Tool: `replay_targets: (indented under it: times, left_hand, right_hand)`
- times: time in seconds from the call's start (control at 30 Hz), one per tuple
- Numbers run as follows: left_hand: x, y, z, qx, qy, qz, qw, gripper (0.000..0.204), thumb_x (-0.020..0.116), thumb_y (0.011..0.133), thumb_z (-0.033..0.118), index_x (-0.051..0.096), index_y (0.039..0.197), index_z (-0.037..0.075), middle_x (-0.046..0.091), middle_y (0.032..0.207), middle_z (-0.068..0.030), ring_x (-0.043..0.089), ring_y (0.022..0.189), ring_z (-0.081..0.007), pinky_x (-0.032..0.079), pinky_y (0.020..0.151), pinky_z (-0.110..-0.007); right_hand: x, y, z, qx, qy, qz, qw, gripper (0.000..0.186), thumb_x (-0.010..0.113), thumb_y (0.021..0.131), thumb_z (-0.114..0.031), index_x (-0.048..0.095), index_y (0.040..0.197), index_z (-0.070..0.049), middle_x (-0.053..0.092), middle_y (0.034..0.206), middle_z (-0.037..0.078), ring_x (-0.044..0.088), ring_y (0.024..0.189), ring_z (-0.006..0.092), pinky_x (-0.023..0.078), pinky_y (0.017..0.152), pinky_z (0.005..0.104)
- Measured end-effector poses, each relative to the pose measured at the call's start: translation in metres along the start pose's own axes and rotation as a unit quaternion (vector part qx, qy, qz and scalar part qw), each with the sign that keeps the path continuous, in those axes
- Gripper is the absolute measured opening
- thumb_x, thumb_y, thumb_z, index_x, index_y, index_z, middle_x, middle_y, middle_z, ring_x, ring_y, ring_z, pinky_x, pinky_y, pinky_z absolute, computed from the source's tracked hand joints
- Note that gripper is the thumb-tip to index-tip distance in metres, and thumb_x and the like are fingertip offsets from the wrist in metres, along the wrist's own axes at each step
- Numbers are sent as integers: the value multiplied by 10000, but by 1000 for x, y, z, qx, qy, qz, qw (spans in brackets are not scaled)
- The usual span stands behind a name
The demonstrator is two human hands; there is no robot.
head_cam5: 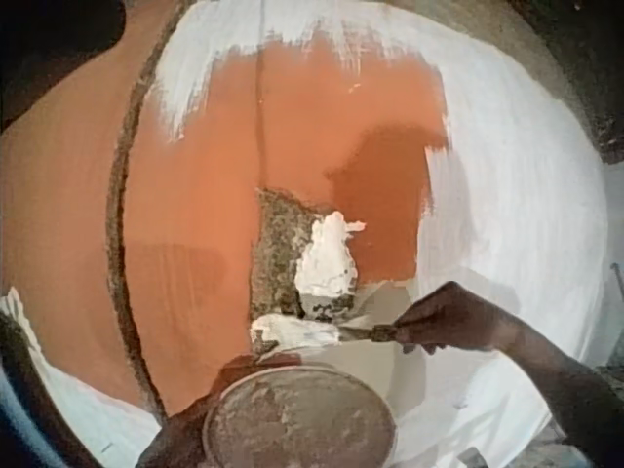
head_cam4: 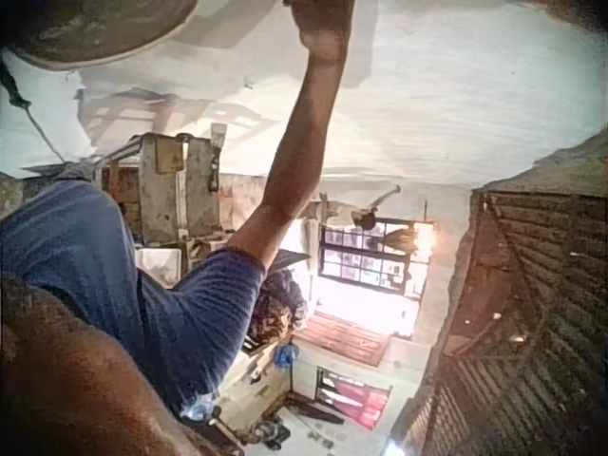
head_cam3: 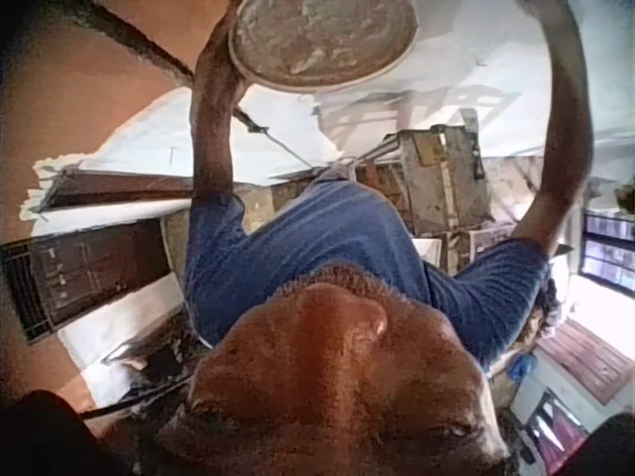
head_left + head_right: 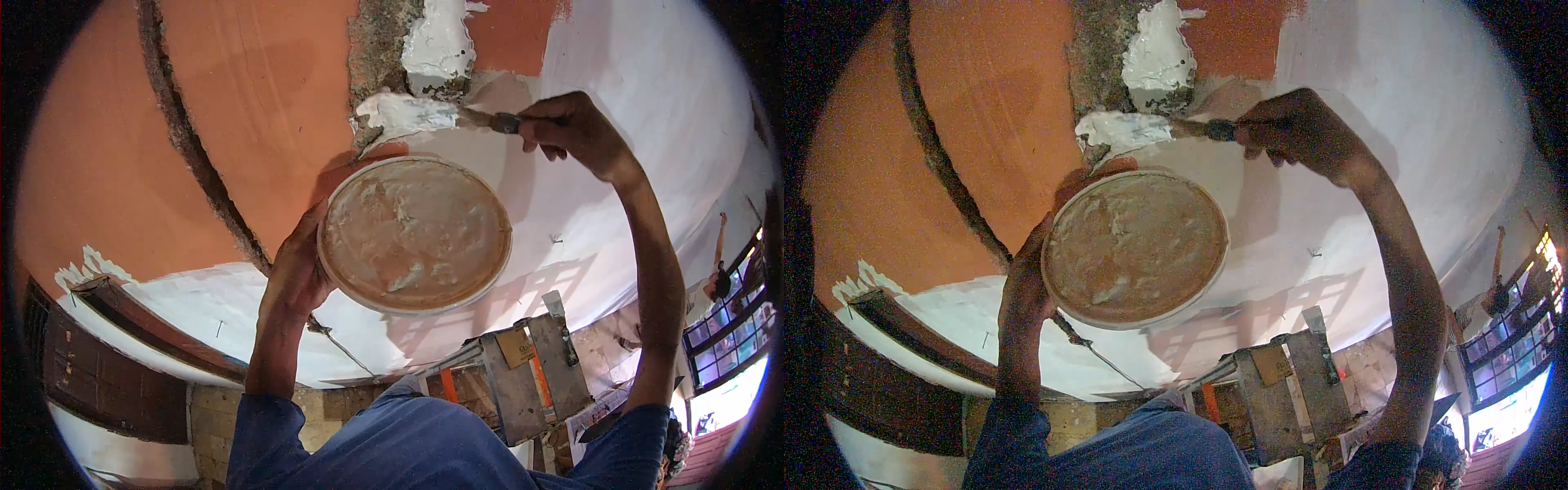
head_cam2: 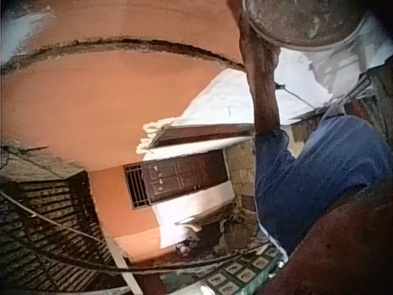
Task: The person applies plaster to the wall using a putty knife and mixes and scrapes plaster on a lid using two putty knives.
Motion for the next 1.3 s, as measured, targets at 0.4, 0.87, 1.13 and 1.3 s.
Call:
replay_targets:
  times: [0.4, 0.87, 1.13, 1.3]
  left_hand:
    - [-6, 3, 9, 42, 0, 92, 995, 361, 400, 914, 253, 426, 1161, -9, 532, 1087, -135, 554, 968, -182, 508, 788, -295]
    - [-20, 18, 2, -13, -49, 54, 997, 395, 427, 898, 286, 441, 1155, -14, 544, 1081, -127, 557, 967, -170, 510, 778, -288]
    - [-27, 18, 6, -47, -14, 60, 997, 386, 483, 870, 281, 482, 1133, -2, 550, 1106, -93, 548, 973, -172, 465, 820, -313]
    - [-31, 35, 26, 17, 86, 12, 996, 405, 581, 803, 283, 514, 1091, 5, 574, 1023, -82, 554, 923, -157, 446, 809, -292]
  right_hand:
    - [-31, 22, 6, -12, -32, 28, 999, 243, 577, 811, -251, 629, 748, -22, 535, 559, 17, 386, 412, 47, 318, 384, 191]
    - [-37, -10, 1, 5, -63, 119, 991, 197, 574, 822, -204, 611, 732, -32, 502, 535, 9, 324, 382, 33, 255, 353, 201]
    - [-35, -18, 9, 34, -37, 142, 989, 171, 565, 831, -180, 621, 781, -26, 500, 529, 8, 317, 392, 30, 245, 356, 193]
    - [-27, -22, 9, 14, -27, 154, 988, 177, 555, 838, -182, 616, 800, -20, 505, 538, 7, 319, 400, 30, 245, 366, 187]
Point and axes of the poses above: each hand's wrist, its own y-axis towards the middle knuckle, its own x-axis out of the palm, z = x × y, the point moved 5 cm from there along y, towards the middle knuckle
